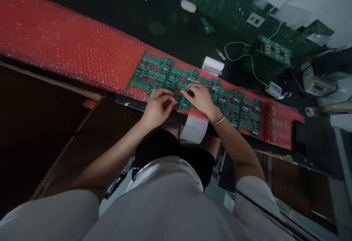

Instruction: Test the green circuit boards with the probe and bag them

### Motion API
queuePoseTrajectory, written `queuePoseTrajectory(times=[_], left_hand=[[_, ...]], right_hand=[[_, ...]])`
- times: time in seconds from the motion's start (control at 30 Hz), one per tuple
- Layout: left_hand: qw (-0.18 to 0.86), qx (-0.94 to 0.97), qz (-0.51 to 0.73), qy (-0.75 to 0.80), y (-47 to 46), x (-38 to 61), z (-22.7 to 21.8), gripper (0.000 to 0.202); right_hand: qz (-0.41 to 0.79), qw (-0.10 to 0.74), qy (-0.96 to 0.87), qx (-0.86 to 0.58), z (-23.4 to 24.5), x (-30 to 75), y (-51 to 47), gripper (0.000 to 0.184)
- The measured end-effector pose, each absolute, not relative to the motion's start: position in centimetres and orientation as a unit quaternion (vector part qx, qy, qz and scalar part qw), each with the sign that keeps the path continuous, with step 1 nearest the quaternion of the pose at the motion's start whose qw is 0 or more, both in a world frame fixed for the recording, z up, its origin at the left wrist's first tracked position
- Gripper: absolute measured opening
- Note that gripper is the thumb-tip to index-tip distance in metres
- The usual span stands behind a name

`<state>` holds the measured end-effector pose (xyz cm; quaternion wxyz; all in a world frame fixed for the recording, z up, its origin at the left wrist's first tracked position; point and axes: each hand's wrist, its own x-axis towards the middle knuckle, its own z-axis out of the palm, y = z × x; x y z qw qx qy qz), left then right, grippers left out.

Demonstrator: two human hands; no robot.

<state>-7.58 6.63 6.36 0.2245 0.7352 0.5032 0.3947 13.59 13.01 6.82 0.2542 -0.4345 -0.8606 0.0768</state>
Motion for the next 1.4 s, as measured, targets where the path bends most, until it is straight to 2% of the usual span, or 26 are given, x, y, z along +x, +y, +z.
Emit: queuePoseTrajectory(times=[0.27, 0.53, 1.03, 1.2, 1.4], left_hand=[[0.232, 0.761, 0.364, 0.484, 7.2, -7.1, 6.2, 0.012], [0.208, 0.782, 0.321, 0.493, 8.2, -5.8, 5.7, 0.013], [0.161, 0.776, 0.32, 0.52, 8.2, -4.8, 5.4, 0.01], [0.134, 0.806, 0.332, 0.471, 6.5, -5.5, 4.7, 0.021], [0.122, 0.827, 0.324, 0.443, 5.7, -6.4, 2.7, 0.023]], right_hand=[[0.125, 0.282, -0.843, -0.44, 5.9, 13.8, 13.9, 0.041], [0.118, 0.3, -0.838, -0.44, 5.0, 13.8, 14.1, 0.039], [0.112, 0.291, -0.839, -0.446, 5.0, 13.8, 14.0, 0.038], [0.115, 0.292, -0.836, -0.45, 5.2, 13.6, 13.9, 0.039], [0.123, 0.294, -0.84, -0.439, 6.0, 13.8, 13.6, 0.037]])
